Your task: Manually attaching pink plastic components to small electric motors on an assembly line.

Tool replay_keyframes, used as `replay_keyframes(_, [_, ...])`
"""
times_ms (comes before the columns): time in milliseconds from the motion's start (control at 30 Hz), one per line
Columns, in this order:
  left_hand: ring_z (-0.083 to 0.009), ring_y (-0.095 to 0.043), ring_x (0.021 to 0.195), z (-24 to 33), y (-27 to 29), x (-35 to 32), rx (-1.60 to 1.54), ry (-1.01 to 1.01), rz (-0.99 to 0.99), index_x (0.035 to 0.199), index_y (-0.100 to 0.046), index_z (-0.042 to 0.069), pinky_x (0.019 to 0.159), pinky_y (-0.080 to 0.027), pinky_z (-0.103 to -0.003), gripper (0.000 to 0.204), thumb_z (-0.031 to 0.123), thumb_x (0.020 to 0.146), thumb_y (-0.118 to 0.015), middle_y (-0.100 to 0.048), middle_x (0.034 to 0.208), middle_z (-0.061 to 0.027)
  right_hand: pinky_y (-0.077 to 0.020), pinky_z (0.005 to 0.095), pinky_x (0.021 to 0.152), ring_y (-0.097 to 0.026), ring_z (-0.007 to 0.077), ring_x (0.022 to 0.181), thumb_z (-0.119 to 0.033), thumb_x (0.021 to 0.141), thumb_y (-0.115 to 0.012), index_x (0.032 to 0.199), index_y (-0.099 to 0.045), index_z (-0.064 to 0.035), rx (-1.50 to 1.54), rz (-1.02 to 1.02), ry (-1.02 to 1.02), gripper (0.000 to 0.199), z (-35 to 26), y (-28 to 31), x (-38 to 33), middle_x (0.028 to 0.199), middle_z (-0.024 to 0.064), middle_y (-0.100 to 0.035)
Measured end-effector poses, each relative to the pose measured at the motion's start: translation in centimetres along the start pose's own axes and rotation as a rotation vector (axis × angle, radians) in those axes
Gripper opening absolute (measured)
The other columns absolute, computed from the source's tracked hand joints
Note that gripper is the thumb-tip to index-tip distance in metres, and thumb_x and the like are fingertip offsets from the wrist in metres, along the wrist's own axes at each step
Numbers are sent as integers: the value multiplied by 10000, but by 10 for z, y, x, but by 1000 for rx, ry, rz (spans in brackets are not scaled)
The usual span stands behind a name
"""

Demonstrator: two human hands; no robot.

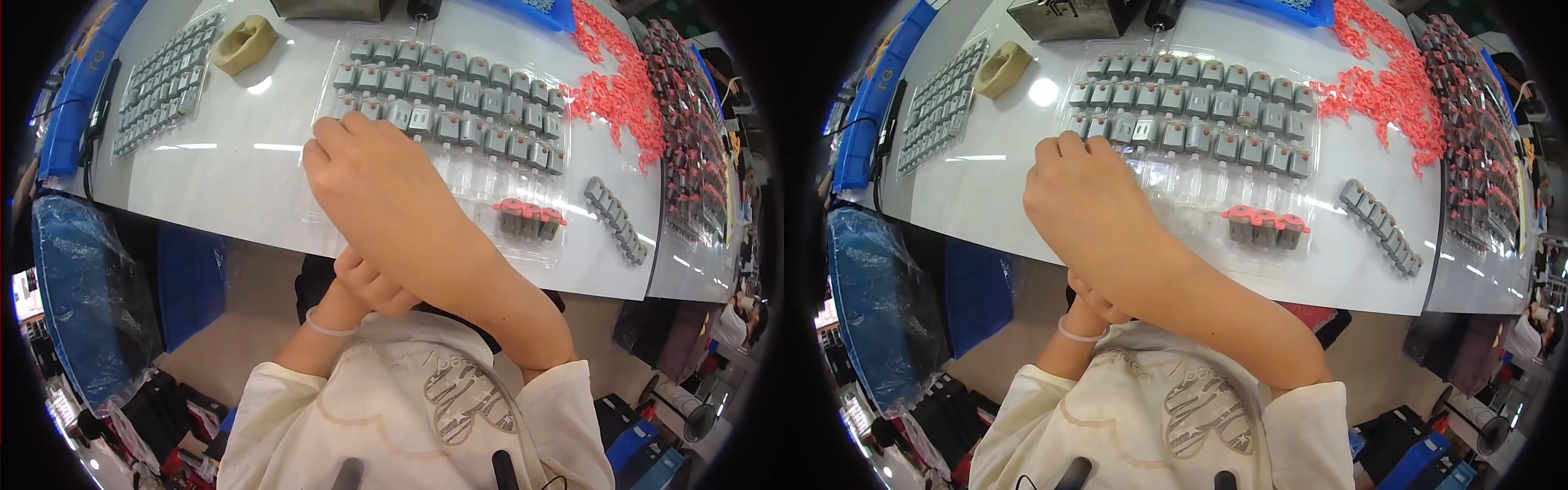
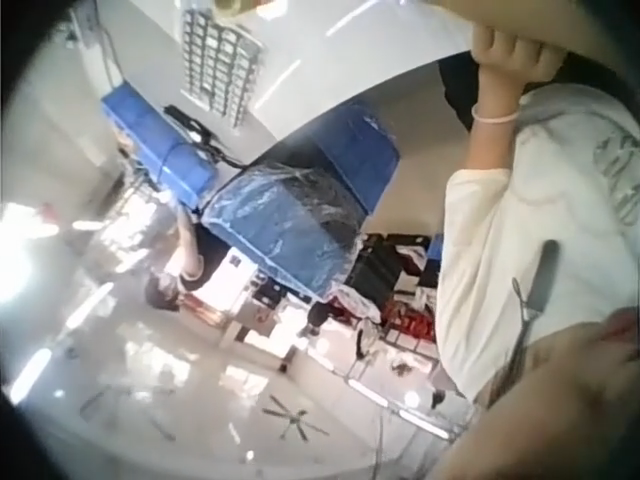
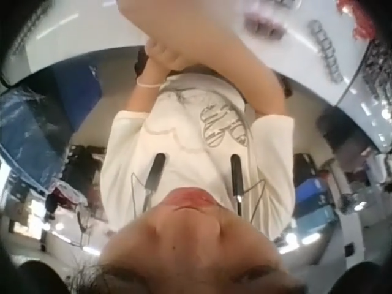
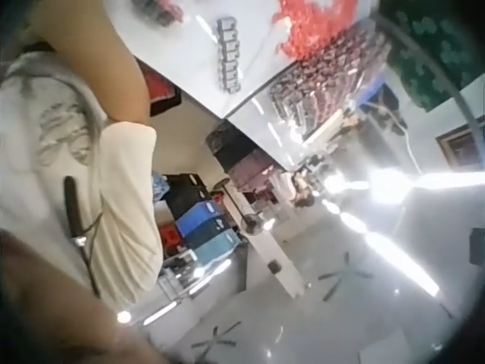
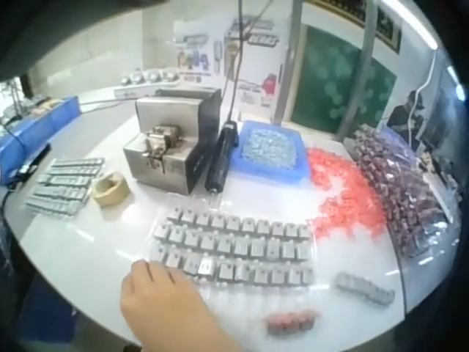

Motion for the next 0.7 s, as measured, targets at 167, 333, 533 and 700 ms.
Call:
replay_keyframes(167, [-172,-663,821,3,-1,5,47,60,35,801,-702,163,715,-513,-299,72,180,776,-637,-697,885,-17,-423,313,674,-553,194,820,-105,661,-636,716,-658,-48,-58,84,10,82,-1,-3,4,792,55,-557])
replay_keyframes(333, [-206,-653,820,4,-4,-6,123,23,16,870,-694,155,726,-500,-321,130,242,825,-609,-686,905,-21,-446,329,705,-536,218,825,-56,650,-614,729,-585,-31,64,167,-62,87,7,-9,1,836,78,-524])
replay_keyframes(533, [-216,-650,849,2,-3,-17,89,-12,29,864,-698,147,800,-485,-361,131,219,766,-649,-679,933,-6,-453,331,708,-559,234,853,-74,679,-635,772,-622,-29,221,80,-108,104,5,-15,-10,858,91,-557])
replay_keyframes(700, [-225,-648,884,3,-4,-20,33,69,13,844,-700,144,794,-495,-393,140,227,735,-676,-679,945,-4,-464,327,682,-583,217,814,-103,670,-659,779,-633,-53,117,58,-40,122,1,-13,-10,819,55,-588])
Point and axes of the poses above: each hand's wrist, its own x-axis towards the middle knuckle, its own y-axis out of the back of the hand, z = x × y, the point moved 2 cm from there along x, towards the middle knuckle
